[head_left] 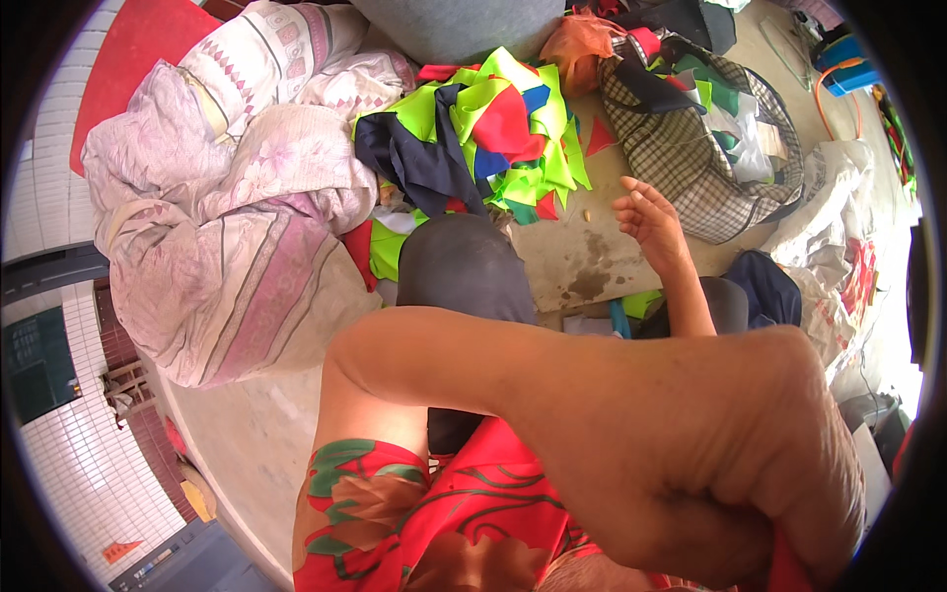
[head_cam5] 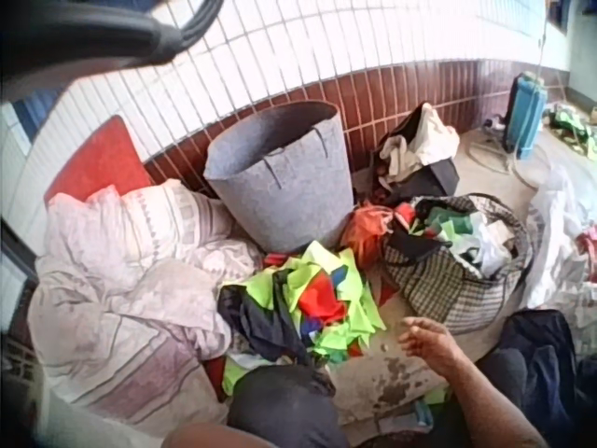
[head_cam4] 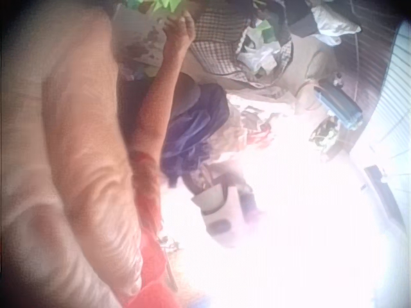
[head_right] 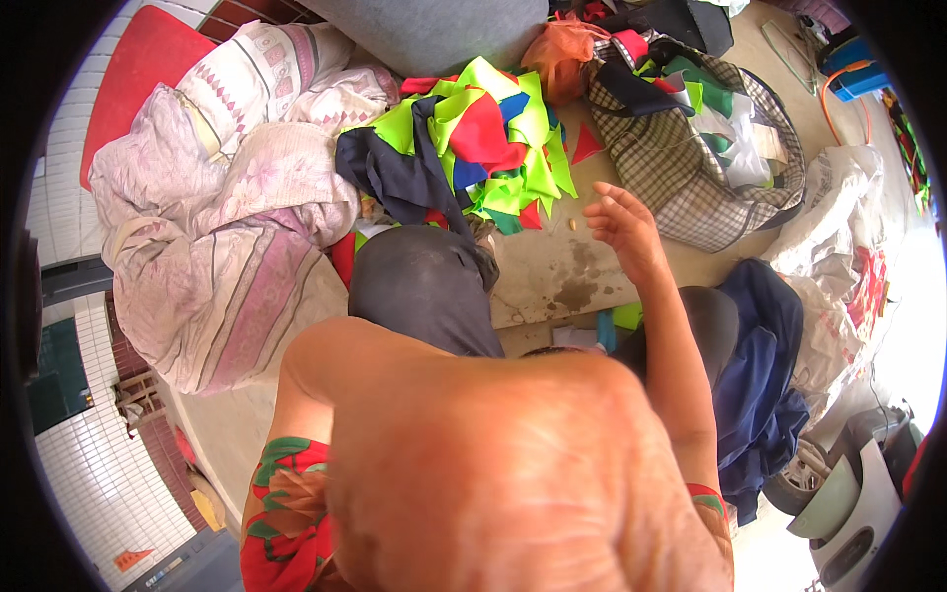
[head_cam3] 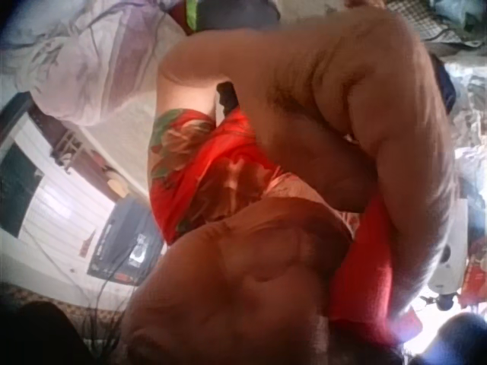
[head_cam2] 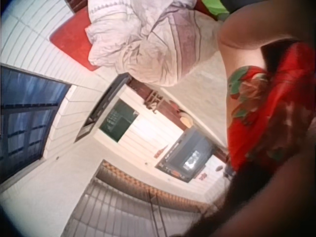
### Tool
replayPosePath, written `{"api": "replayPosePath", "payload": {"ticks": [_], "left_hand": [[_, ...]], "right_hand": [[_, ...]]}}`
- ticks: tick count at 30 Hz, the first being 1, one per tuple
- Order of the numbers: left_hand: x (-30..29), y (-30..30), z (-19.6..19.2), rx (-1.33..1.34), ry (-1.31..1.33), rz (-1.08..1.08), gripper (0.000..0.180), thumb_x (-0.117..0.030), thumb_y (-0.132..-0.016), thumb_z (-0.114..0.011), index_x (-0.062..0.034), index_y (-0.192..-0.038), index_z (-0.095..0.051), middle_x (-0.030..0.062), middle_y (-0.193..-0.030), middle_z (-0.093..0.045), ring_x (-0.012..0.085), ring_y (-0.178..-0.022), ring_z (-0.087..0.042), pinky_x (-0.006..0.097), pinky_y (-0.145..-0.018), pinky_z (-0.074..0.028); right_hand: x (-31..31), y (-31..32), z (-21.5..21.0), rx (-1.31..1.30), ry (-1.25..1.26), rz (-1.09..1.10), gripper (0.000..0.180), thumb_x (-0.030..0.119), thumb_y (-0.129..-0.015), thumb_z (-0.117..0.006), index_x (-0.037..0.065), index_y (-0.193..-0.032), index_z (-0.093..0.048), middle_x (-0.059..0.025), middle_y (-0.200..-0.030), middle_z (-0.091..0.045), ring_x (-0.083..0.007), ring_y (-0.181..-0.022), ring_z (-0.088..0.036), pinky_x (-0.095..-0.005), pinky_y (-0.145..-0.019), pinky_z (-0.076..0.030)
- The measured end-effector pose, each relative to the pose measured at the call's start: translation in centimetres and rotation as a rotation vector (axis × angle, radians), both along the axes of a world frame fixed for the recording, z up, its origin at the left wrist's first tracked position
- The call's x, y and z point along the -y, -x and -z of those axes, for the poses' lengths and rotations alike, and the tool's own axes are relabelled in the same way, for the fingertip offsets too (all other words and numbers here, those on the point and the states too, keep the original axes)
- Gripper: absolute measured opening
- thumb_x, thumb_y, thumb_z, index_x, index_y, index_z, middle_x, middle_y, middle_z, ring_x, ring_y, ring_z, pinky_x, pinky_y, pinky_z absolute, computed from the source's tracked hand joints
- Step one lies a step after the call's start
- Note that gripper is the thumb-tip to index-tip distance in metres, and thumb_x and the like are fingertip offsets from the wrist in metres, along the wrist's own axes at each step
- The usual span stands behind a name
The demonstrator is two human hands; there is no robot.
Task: The person sits on the floor and sorts through a pile of colorful fabric scraps, picking up individual pieces and placing them into a checkered basket. The person handles various colors including green, red, and white, occasionally unfolding or inspecting the pieces before moving them.
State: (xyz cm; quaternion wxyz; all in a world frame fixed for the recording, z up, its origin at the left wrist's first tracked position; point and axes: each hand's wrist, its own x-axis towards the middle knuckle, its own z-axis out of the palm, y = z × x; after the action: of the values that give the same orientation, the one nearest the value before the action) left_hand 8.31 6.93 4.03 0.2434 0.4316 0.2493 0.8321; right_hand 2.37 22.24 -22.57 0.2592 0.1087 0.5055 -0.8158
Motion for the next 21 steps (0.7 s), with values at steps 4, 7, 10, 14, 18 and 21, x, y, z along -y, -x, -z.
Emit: {"api": "replayPosePath", "payload": {"ticks": [4, 7, 10, 14, 18, 21], "left_hand": [[-0.2, -0.4, 0.5, -0.063, 0.017, -0.033, 0.015, 0.0, -0.076, -0.062, 0.0043, -0.091, -0.063, 0.0122, -0.083, -0.065, 0.0155, -0.074, -0.062, 0.028, -0.065, -0.053], [-0.4, -0.1, 0.8, -0.105, 0.02, -0.009, 0.015, 0.0, -0.076, -0.063, 0.0044, -0.09, -0.063, 0.013, -0.083, -0.065, 0.0161, -0.073, -0.063, 0.028, -0.065, -0.053], [-0.3, -0.4, 0.3, -0.155, 0.051, -0.045, 0.015, 0.0, -0.075, -0.063, 0.0045, -0.089, -0.063, 0.0138, -0.083, -0.065, 0.0168, -0.073, -0.063, 0.028, -0.065, -0.054], [0.5, -0.5, 0.3, -0.215, 0.067, -0.106, 0.014, 0.0, -0.075, -0.064, 0.0046, -0.088, -0.064, 0.0149, -0.083, -0.065, 0.0176, -0.072, -0.064, 0.028, -0.065, -0.054], [0.8, -0.3, -0.1, -0.294, 0.095, -0.157, 0.014, 0.001, -0.074, -0.065, 0.0047, -0.087, -0.064, 0.016, -0.083, -0.065, 0.0184, -0.072, -0.064, 0.029, -0.065, -0.055], [1.3, 0.3, -0.5, -0.366, 0.123, -0.252, 0.014, 0.001, -0.074, -0.066, 0.0048, -0.087, -0.064, 0.0168, -0.082, -0.065, 0.019, -0.071, -0.065, 0.029, -0.066, -0.055]], "right_hand": [[0.1, 0.1, 0.3, 0.0, 0.003, 0.001, 0.035, 0.022, -0.089, -0.054, 0.004, -0.119, -0.048, -0.0039, -0.089, -0.061, -0.0083, -0.076, -0.056, -0.0214, -0.069, -0.045], [-0.5, -0.1, -0.2, 0.002, -0.019, 0.03, 0.035, 0.022, -0.089, -0.054, 0.004, -0.118, -0.049, -0.0036, -0.089, -0.06, -0.0082, -0.076, -0.056, -0.0213, -0.069, -0.045], [-0.3, -0.1, -0.4, -0.006, 0.013, 0.029, 0.034, 0.023, -0.089, -0.054, 0.004, -0.118, -0.049, -0.0037, -0.088, -0.06, -0.0083, -0.075, -0.055, -0.0213, -0.069, -0.045], [0.2, -0.1, -0.3, 0.006, 0.003, 0.015, 0.033, 0.022, -0.09, -0.053, 0.004, -0.117, -0.049, -0.004, -0.088, -0.06, -0.0085, -0.075, -0.055, -0.0214, -0.069, -0.045], [0.2, -0.2, -0.4, 0.007, -0.007, 0.026, 0.031, 0.02, -0.09, -0.051, 0.004, -0.117, -0.049, -0.0041, -0.087, -0.06, -0.0088, -0.074, -0.055, -0.0216, -0.068, -0.045], [0.1, 0.2, -0.3, 0.005, 0.009, 0.021, 0.031, 0.02, -0.091, -0.05, 0.004, -0.117, -0.049, -0.0033, -0.087, -0.06, -0.0083, -0.074, -0.055, -0.0213, -0.068, -0.045]]}}
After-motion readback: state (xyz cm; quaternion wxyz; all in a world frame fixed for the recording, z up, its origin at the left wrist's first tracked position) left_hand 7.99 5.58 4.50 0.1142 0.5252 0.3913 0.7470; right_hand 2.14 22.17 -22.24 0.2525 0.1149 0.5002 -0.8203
